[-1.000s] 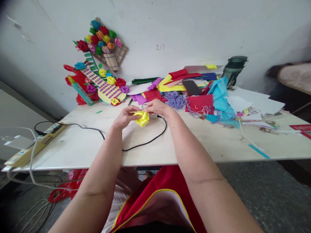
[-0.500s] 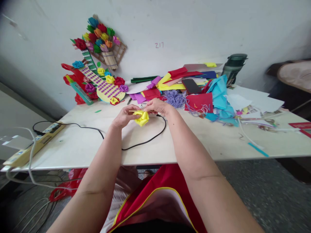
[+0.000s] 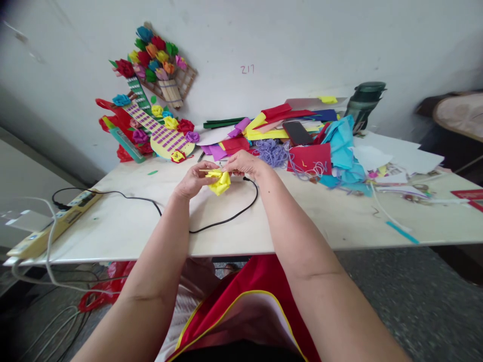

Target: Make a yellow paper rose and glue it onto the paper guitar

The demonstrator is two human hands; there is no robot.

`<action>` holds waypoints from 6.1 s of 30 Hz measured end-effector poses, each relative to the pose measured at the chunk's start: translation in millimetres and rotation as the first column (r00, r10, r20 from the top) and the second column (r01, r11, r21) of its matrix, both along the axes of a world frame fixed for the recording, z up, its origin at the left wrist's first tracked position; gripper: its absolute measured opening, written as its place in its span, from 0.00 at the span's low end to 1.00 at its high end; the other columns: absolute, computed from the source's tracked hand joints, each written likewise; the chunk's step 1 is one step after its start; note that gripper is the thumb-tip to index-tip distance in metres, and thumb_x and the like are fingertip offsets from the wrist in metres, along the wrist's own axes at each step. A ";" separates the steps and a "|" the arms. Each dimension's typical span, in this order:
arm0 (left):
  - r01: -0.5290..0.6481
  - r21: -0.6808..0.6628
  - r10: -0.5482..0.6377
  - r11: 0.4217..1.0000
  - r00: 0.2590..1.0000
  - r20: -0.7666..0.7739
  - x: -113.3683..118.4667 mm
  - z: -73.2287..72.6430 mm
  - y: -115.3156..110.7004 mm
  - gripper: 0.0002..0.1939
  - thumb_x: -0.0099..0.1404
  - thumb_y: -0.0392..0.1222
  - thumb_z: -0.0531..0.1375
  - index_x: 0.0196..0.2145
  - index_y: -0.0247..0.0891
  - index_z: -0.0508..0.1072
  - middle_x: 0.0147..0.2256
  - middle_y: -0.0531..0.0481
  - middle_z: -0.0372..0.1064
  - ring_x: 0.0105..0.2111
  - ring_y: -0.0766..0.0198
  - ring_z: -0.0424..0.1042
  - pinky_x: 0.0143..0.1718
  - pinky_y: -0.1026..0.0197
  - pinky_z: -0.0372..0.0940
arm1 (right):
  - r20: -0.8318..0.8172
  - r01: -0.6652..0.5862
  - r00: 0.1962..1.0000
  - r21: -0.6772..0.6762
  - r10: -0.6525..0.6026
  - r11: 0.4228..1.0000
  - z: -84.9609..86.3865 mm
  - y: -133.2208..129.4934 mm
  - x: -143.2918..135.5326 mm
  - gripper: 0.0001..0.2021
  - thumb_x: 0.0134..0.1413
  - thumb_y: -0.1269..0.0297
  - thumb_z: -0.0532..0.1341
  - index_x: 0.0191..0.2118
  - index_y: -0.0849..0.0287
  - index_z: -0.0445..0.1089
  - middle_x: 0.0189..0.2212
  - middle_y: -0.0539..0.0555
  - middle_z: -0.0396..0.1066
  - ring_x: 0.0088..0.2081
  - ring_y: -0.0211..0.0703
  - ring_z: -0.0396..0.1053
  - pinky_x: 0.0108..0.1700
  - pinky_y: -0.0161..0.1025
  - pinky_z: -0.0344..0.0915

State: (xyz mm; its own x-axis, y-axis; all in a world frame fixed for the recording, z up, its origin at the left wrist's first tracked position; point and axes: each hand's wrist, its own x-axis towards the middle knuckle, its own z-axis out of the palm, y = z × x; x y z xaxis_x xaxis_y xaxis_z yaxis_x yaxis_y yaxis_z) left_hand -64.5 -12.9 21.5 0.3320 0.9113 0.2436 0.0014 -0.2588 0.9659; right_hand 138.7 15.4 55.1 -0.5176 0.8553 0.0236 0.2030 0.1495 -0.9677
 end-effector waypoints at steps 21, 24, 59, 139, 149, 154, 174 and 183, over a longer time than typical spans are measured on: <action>-0.088 -0.012 0.088 0.996 0.996 0.011 2.2 -0.3 0.5 0.24 0.41 0.42 0.72 0.38 0.35 0.73 0.30 0.51 0.74 0.28 0.65 0.72 0.32 0.64 0.66 | 0.054 0.092 0.995 -0.115 -0.087 0.989 5.2 0.3 -9.0 0.08 0.36 0.71 0.67 0.17 0.62 0.67 0.11 0.45 0.58 0.16 0.29 0.53 0.20 0.33 0.45; -0.095 -0.023 0.095 0.995 0.996 0.004 1.8 -0.7 1.5 0.23 0.41 0.42 0.72 0.37 0.35 0.74 0.31 0.50 0.74 0.29 0.64 0.72 0.33 0.63 0.66 | 0.068 0.096 0.994 -0.129 -0.088 0.987 5.9 0.4 -10.6 0.08 0.35 0.72 0.66 0.17 0.62 0.66 0.10 0.45 0.58 0.16 0.29 0.52 0.20 0.34 0.46; -0.215 0.048 0.213 0.975 0.976 0.037 3.0 0.0 2.0 0.17 0.41 0.43 0.70 0.31 0.36 0.74 0.28 0.52 0.72 0.26 0.66 0.71 0.30 0.64 0.65 | 0.095 0.144 0.983 0.128 -0.157 0.981 10.9 -8.0 -8.1 0.05 0.41 0.70 0.63 0.19 0.64 0.71 0.12 0.46 0.60 0.18 0.30 0.54 0.23 0.33 0.49; -0.250 0.073 0.226 0.965 0.944 0.238 -2.2 -2.4 3.4 0.14 0.41 0.38 0.70 0.29 0.37 0.76 0.24 0.53 0.73 0.23 0.67 0.70 0.27 0.65 0.64 | 0.141 0.098 0.975 0.415 -0.170 0.904 -0.7 -0.1 15.5 0.19 0.47 0.51 0.61 0.16 0.59 0.63 0.15 0.46 0.57 0.22 0.33 0.53 0.30 0.36 0.51; -0.395 0.064 0.357 0.917 0.880 0.314 -3.9 -2.8 7.1 0.17 0.41 0.41 0.69 0.32 0.38 0.75 0.25 0.54 0.71 0.23 0.68 0.69 0.25 0.66 0.62 | 0.245 0.177 0.919 0.439 -0.307 0.881 -3.6 7.5 22.2 0.17 0.53 0.58 0.57 0.17 0.60 0.63 0.17 0.48 0.62 0.23 0.34 0.58 0.32 0.35 0.55; -0.492 -0.073 0.478 0.868 0.784 0.397 -5.1 -2.4 9.9 0.22 0.40 0.41 0.69 0.36 0.39 0.73 0.24 0.55 0.69 0.23 0.66 0.70 0.24 0.66 0.63 | 0.368 0.216 0.840 0.449 -0.400 0.867 -12.3 16.5 19.2 0.12 0.54 0.61 0.56 0.26 0.62 0.72 0.23 0.51 0.70 0.26 0.36 0.63 0.30 0.34 0.56; -0.501 -0.309 0.588 0.809 0.678 0.441 -3.7 -5.1 16.1 0.21 0.38 0.38 0.66 0.34 0.38 0.71 0.28 0.52 0.71 0.28 0.64 0.72 0.25 0.64 0.65 | 0.572 0.235 0.563 0.581 -0.596 0.779 -34.2 24.2 14.7 0.14 0.51 0.61 0.59 0.40 0.55 0.79 0.43 0.60 0.76 0.45 0.54 0.73 0.45 0.45 0.64; -0.550 -0.270 0.611 0.790 0.672 0.420 3.0 -1.8 12.5 0.22 0.39 0.39 0.65 0.36 0.38 0.70 0.28 0.54 0.70 0.27 0.65 0.71 0.27 0.63 0.63 | 0.225 0.315 0.823 0.584 -0.522 0.748 -17.1 2.5 -16.4 0.17 0.51 0.61 0.58 0.45 0.62 0.75 0.41 0.59 0.76 0.43 0.49 0.72 0.49 0.44 0.64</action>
State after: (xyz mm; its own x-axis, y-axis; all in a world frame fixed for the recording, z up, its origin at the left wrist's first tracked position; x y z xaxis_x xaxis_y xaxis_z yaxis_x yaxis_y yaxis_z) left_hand -61.5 -0.3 19.7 -0.3990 0.9110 0.1044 -0.3367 -0.2514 0.9074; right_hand 122.3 17.9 38.0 -0.1673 0.9005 0.4014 0.6719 0.4021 -0.6219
